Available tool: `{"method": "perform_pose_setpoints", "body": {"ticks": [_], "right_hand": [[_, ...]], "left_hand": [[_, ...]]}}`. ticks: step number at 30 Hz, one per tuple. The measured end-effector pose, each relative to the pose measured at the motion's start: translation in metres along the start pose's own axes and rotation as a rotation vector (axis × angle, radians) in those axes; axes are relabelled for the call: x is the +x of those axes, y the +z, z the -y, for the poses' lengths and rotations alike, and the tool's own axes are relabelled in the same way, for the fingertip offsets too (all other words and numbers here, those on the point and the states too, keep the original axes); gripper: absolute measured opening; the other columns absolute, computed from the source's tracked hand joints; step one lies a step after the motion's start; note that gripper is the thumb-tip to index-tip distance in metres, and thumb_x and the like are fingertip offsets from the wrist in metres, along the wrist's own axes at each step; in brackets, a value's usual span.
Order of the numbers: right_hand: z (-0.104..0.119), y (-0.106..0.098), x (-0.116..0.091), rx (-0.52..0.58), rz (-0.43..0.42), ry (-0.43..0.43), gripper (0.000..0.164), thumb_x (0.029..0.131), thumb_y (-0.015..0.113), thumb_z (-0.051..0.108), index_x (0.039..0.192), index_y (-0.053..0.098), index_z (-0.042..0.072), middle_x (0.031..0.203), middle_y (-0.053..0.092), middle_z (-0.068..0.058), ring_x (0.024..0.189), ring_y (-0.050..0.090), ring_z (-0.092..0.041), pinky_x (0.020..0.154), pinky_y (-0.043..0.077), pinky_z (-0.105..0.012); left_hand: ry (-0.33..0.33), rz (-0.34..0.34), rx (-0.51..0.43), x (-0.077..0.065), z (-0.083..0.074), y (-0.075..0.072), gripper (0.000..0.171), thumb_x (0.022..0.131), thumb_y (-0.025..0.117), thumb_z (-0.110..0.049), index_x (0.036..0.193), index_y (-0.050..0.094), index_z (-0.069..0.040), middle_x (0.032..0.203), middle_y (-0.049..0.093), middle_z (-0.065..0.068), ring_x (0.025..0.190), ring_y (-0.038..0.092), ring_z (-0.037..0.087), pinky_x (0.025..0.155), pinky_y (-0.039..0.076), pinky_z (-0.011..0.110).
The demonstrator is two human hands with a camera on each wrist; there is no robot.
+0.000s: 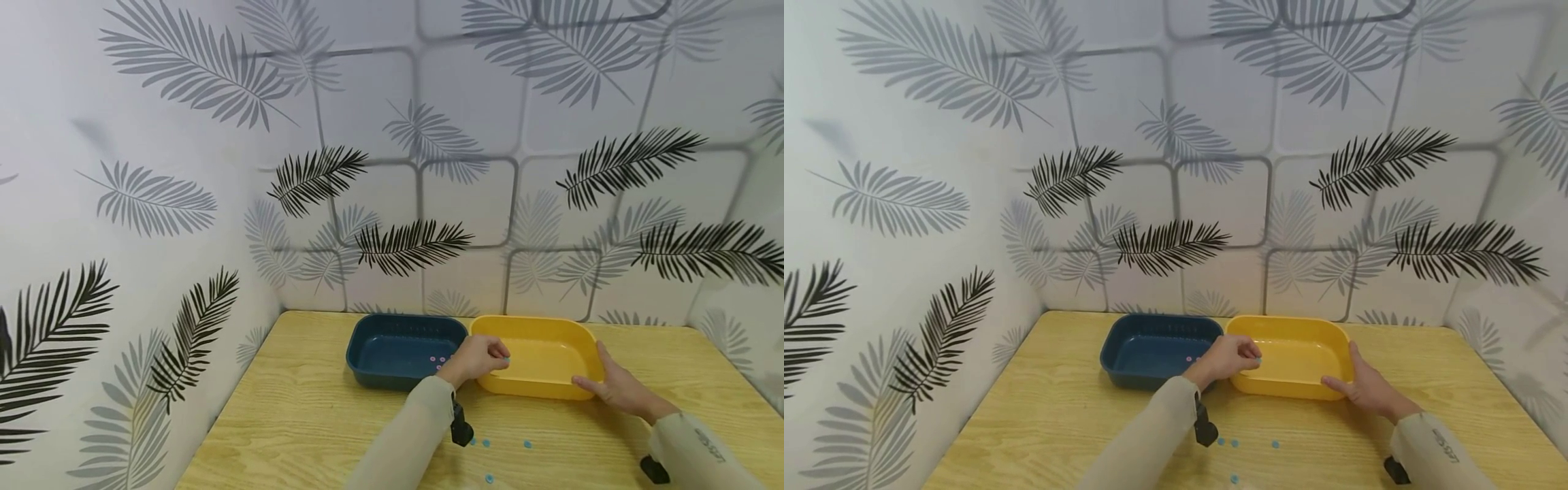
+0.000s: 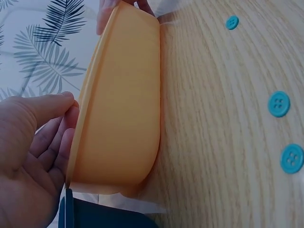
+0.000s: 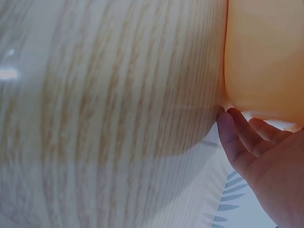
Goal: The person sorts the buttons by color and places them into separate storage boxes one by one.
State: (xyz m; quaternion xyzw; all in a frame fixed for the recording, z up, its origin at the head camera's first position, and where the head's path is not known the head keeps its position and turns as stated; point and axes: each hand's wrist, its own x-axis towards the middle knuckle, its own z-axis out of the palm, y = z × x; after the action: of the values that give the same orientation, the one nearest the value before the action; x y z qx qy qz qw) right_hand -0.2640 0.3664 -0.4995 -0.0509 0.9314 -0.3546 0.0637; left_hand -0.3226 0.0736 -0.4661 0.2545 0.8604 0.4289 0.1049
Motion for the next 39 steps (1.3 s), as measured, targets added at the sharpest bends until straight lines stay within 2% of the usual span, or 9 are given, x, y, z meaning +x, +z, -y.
{"method": "perform_pose_setpoints", "body": {"ticks": [23, 39], "right_hand": [[-0.0053, 0.0018, 0.0011, 0.0, 0.024, 0.03, 0.108, 0.093, 0.058, 0.044, 0.141, -0.022, -0.01, 0.14, 0.0, -0.047, 0.125, 0.012, -0.063, 0.098, 0.014, -0.069], [-0.0051, -0.0002, 0.0015, -0.002, 0.011, 0.006, 0.107, 0.093, 0.058, 0.043, 0.141, -0.022, -0.01, 0.14, 0.0, -0.047, 0.125, 0.012, -0.063, 0.098, 0.014, -0.069]], "left_hand": [[-0.033, -0.004, -0.041, 0.0053, 0.0001, -0.0004, 0.003, 0.087, 0.07, -0.012, 0.087, 0.068, -0.01, 0.074, 0.058, -0.006, 0.063, 0.054, 0.008, 0.057, 0.044, 0.021], [-0.042, -0.049, -0.018, 0.007, -0.001, 0.0016, 0.004, 0.088, 0.069, -0.018, 0.088, 0.066, -0.016, 0.077, 0.058, -0.009, 0.064, 0.055, 0.007, 0.058, 0.046, 0.021]]}}
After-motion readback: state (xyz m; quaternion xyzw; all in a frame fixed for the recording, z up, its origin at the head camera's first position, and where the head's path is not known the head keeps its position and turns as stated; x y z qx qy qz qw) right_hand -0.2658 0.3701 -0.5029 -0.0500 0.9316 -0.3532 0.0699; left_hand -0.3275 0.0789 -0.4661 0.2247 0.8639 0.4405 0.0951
